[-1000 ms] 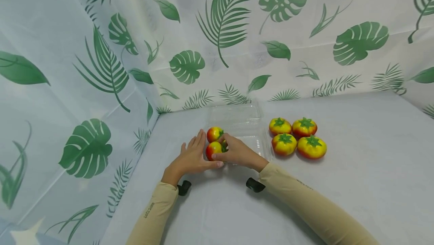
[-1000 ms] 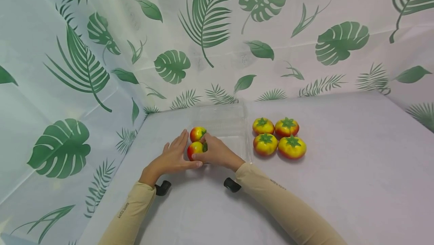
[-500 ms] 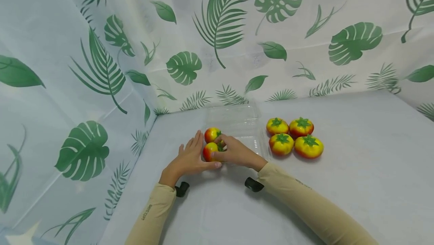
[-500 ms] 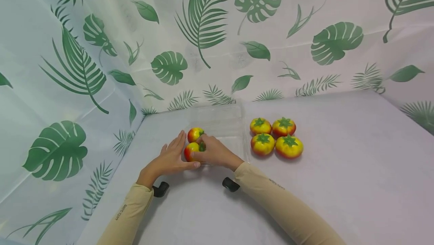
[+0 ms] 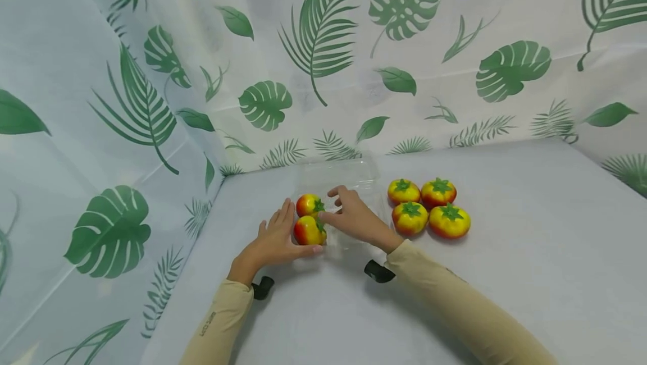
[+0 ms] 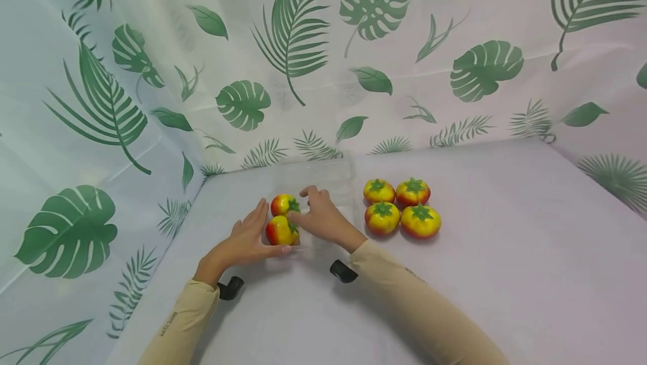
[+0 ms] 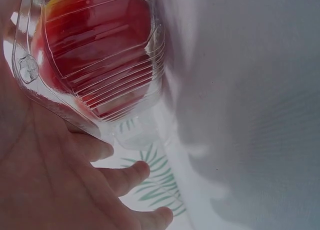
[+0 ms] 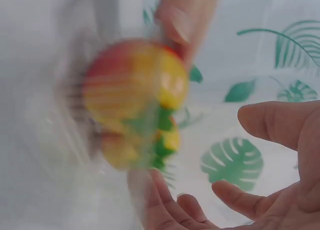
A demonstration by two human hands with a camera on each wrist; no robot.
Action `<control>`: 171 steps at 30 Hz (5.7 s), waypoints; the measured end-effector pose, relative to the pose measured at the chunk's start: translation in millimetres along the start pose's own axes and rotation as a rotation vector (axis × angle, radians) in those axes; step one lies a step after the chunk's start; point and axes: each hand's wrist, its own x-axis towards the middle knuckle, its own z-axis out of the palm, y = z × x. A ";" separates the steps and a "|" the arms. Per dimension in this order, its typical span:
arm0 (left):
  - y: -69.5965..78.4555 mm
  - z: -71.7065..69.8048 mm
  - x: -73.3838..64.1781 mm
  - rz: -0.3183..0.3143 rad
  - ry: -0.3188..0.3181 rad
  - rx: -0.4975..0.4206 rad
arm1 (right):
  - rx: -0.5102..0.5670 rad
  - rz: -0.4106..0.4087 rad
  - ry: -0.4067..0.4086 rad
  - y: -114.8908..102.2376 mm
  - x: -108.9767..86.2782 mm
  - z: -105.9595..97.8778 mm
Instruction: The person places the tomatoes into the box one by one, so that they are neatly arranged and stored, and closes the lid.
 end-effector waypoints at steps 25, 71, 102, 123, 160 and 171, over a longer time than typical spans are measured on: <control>-2.2 7.8 4.2 0.001 0.060 -0.012 | 0.075 0.091 0.105 -0.5 -25.4 -119.0; -1.1 9.2 2.3 -0.006 0.055 -0.044 | -0.033 0.110 -0.071 139.7 -54.5 -214.5; -0.6 8.0 4.2 -0.012 0.029 -0.053 | -0.085 0.200 -0.097 158.1 -42.7 -209.8; -3.5 7.9 3.1 -0.020 0.036 -0.052 | -0.095 0.209 -0.006 154.2 -48.2 -214.8; -1.8 6.3 5.3 -0.028 0.039 -0.064 | 0.004 -0.027 0.062 30.0 -23.2 -163.8; -0.3 10.3 8.2 -0.047 0.024 -0.077 | 0.012 -0.096 0.004 13.9 -4.1 -125.1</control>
